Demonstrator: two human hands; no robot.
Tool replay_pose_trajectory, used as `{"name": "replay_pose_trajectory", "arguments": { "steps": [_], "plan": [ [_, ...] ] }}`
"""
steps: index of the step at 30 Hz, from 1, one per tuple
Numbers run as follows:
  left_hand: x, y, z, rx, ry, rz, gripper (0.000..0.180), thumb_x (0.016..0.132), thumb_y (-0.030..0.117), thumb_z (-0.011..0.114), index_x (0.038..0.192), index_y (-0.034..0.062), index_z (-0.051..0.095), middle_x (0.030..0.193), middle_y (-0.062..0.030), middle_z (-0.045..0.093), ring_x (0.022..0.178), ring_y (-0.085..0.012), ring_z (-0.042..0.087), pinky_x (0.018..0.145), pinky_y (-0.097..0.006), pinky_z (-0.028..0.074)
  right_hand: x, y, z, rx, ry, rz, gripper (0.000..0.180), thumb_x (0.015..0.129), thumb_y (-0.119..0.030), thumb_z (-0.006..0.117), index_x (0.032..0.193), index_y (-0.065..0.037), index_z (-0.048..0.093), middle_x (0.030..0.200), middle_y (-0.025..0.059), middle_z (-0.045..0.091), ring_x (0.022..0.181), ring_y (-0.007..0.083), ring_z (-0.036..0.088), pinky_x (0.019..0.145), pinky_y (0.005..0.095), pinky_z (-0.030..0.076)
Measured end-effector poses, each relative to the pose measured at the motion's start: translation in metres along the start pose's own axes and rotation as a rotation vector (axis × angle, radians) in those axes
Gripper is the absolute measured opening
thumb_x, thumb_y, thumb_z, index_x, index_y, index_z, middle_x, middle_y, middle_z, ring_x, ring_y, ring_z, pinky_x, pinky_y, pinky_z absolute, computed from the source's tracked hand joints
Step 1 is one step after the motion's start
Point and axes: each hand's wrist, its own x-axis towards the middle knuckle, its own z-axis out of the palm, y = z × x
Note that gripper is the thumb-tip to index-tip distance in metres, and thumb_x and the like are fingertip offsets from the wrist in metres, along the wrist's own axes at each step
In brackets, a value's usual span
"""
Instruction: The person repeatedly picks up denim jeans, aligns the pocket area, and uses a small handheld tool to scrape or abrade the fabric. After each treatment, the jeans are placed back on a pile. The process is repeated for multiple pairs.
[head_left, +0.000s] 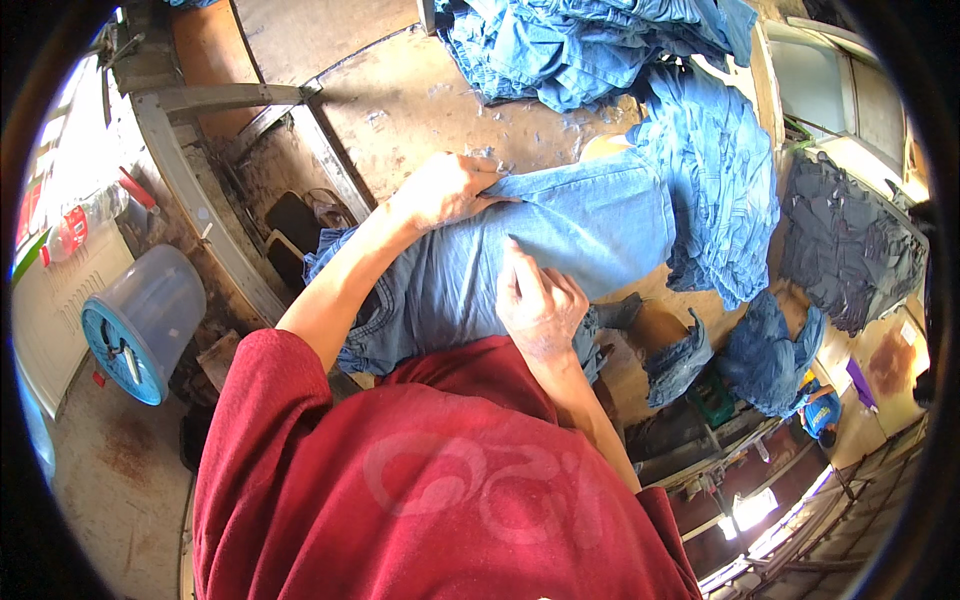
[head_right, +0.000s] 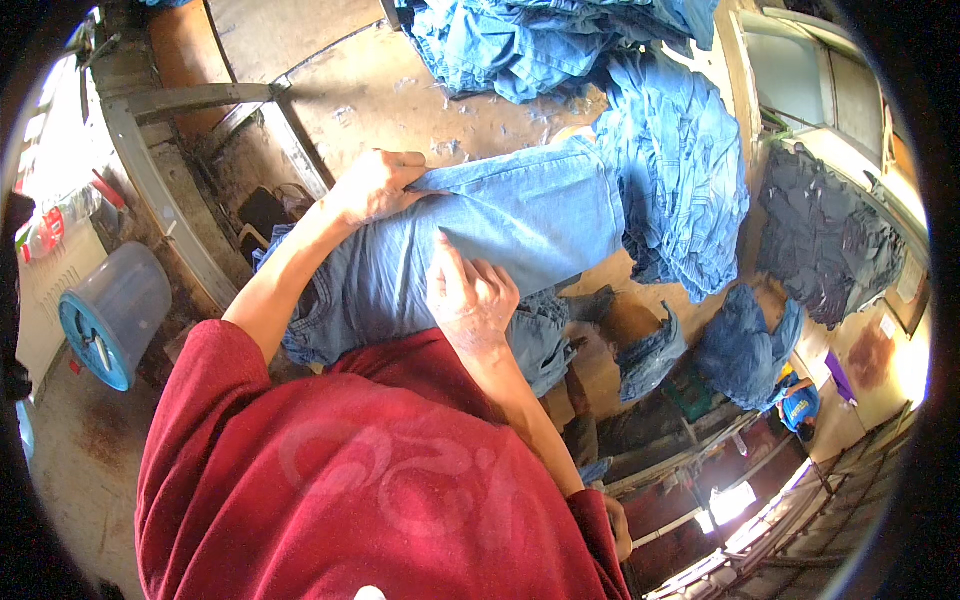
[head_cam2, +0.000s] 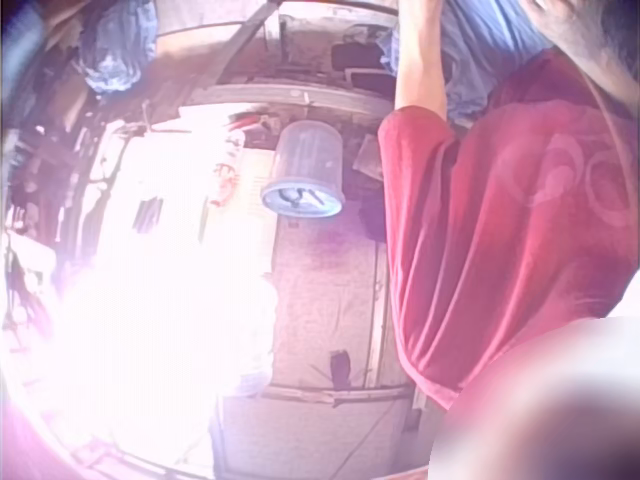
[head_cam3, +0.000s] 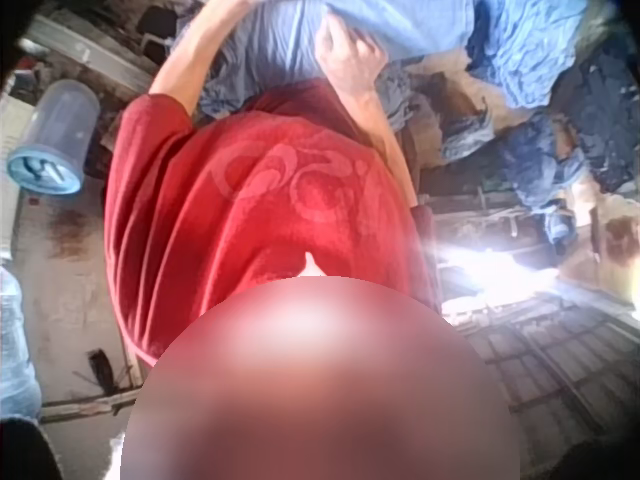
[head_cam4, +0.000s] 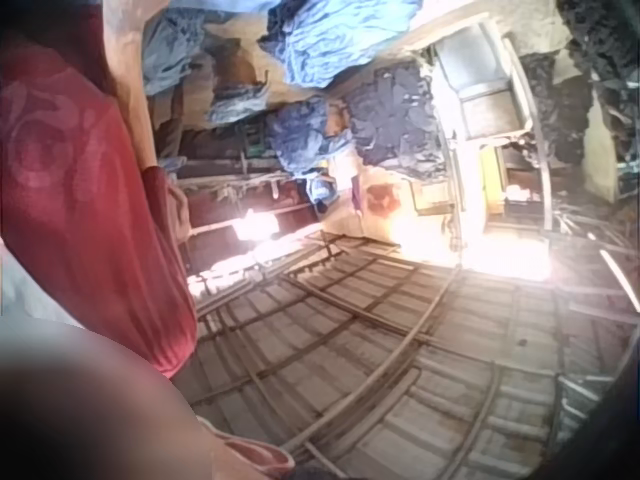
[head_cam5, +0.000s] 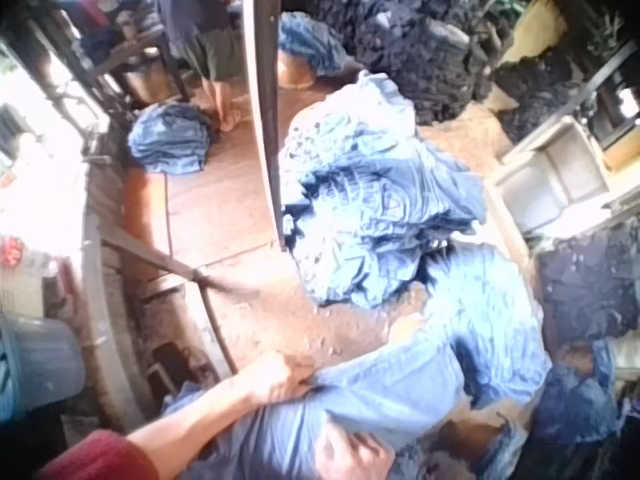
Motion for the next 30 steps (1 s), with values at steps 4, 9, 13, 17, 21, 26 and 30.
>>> {"name": "replay_pose_trajectory", "arguments": {
  "steps": [4,9,13,17,21,26,30],
  "plan": [
    [0.0,0.001,-0.001,0.055,-0.029,-0.016,0.04,0.092,0.048,0.075,0.092,0.0077,0.075,0.088,-0.0094,0.072,0.079,-0.0331,0.073,0.07,-0.043,0.06,-0.015,-0.002,-0.013,0.095,0.042,0.02,0.029,0.084,-0.008,0.076,0.112,-0.011,0.078,0.061,0.002,0.062,0.051,0.0207,0.061,0.053,0.0338,0.05],
    [0.0,0.0,-0.001,-0.003,-0.028,-0.019,0.041,0.092,0.049,0.075,0.093,0.008,0.076,0.089,-0.0089,0.073,0.08,-0.0324,0.074,0.07,-0.042,0.06,-0.006,0.005,0.0,0.14,0.032,0.071,0.025,0.085,-0.005,0.077,0.11,-0.009,0.077,0.067,0.0062,0.07,0.054,0.0219,0.067,0.052,0.0336,0.052],
    [0.0,0.0,0.0,0.035,0.009,-0.004,0.04,0.091,0.048,0.075,0.092,0.0078,0.075,0.088,-0.0084,0.073,0.081,-0.032,0.074,0.072,-0.042,0.061,0.005,0.006,0.006,0.071,0.007,0.04,0.02,0.088,-0.008,0.076,0.107,-0.01,0.077,0.065,0.005,0.068,0.051,0.0215,0.064,0.051,0.0339,0.051],
    [-0.001,0.002,-0.002,0.051,-0.042,-0.035,0.04,0.091,0.048,0.075,0.092,0.008,0.075,0.09,-0.0081,0.074,0.082,-0.0316,0.074,0.073,-0.042,0.061,0.002,0.002,-0.002,0.031,-0.066,0.035,0.017,0.087,-0.007,0.077,0.104,-0.01,0.077,0.064,0.0046,0.068,0.049,0.0212,0.062,0.05,0.0347,0.05],
    [0.0,0.003,-0.002,0.084,-0.041,-0.039,0.039,0.091,0.048,0.075,0.093,0.0084,0.075,0.09,-0.009,0.074,0.082,-0.032,0.074,0.073,-0.042,0.061,-0.01,0.002,-0.008,0.107,0.022,0.048,0.03,0.085,-0.009,0.075,0.115,-0.012,0.077,0.063,0.0025,0.065,0.05,0.0214,0.062,0.052,0.0328,0.051],
    [0.0,0.002,0.0,0.033,-0.002,-0.026,0.04,0.091,0.048,0.076,0.092,0.0082,0.075,0.088,-0.0102,0.074,0.079,-0.033,0.074,0.071,-0.042,0.061,-0.004,0.007,0.004,0.135,0.036,0.08,0.024,0.087,-0.007,0.077,0.11,-0.009,0.078,0.065,0.0056,0.068,0.053,0.0228,0.066,0.053,0.0342,0.052],
    [-0.001,0.0,0.002,-0.007,0.006,-0.027,0.042,0.091,0.05,0.075,0.091,0.0077,0.074,0.087,-0.0112,0.074,0.078,-0.0336,0.074,0.07,-0.043,0.06,0.005,0.006,0.002,0.075,0.0,0.043,0.021,0.088,-0.007,0.077,0.109,-0.01,0.078,0.062,0.0049,0.065,0.052,0.023,0.066,0.051,0.0347,0.051]
  ]
}}
